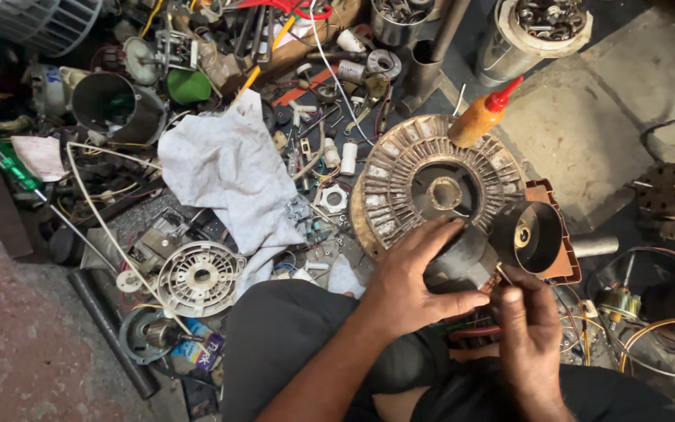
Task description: The person disassembles an electric motor by hand, removes the rotor, applies oil from a bottle to the bearings and shaft, and then reassembles the motor housing.
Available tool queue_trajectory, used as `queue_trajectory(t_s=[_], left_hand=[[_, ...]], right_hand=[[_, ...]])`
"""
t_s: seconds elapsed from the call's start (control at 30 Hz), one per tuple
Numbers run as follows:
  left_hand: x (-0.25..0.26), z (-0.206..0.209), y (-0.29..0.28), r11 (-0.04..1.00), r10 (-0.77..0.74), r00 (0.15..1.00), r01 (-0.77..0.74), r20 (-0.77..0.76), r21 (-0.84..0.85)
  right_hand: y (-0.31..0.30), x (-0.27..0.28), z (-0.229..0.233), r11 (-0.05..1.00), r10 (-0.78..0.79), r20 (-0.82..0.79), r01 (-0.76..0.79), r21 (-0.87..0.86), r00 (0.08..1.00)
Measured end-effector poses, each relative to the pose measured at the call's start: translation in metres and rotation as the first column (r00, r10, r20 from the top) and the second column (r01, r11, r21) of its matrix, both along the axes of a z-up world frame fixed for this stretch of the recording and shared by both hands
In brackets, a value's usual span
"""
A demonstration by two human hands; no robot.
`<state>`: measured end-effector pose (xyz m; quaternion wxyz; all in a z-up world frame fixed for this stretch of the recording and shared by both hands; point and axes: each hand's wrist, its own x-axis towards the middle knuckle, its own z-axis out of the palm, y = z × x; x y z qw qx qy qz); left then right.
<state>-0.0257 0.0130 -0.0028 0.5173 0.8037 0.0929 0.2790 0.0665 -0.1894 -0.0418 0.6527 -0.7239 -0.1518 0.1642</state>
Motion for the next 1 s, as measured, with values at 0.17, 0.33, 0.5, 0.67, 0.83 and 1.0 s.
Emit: queue_trajectory(t_s=[0.17, 0.33, 0.5, 0.67, 0.83, 1.0], left_hand=[[-0.006, 0.007, 0.004, 0.998, -0.006, 1.0, 0.005, 0.014, 0.065], [-0.005, 0.006, 0.007, 0.993, -0.097, 0.994, 0.1, 0.046, -0.067], [-0.004, -0.002, 0.005, 0.995, 0.012, 0.984, 0.005, 0.177, -0.095], [0.0, 0.001, -0.001, 0.977, 0.201, 0.951, -0.175, 0.234, -0.125], [-0.001, -0.007, 0.038, 0.979, 0.191, 0.968, -0.201, 0.163, 0.045], [0.005, -0.052, 0.154, 0.857, 0.263, 0.719, 0.132, -0.643, 0.498]], right_hand=[[-0.002, 0.008, -0.008, 0.995, -0.086, -0.001, 0.086, -0.043, 0.996], [-0.002, 0.006, -0.005, 0.994, -0.112, -0.11, 0.112, -0.007, 0.988], [0.018, 0.014, 0.016, 0.989, -0.149, -0.144, 0.145, -0.038, 0.978], [0.051, 0.039, 0.035, 0.992, -0.032, -0.08, 0.022, -0.121, 0.996], [0.063, 0.047, 0.022, 1.0, -0.007, -0.12, 0.007, 0.001, 0.993], [0.059, 0.05, 0.014, 1.0, -0.02, -0.08, 0.018, -0.025, 0.997]])
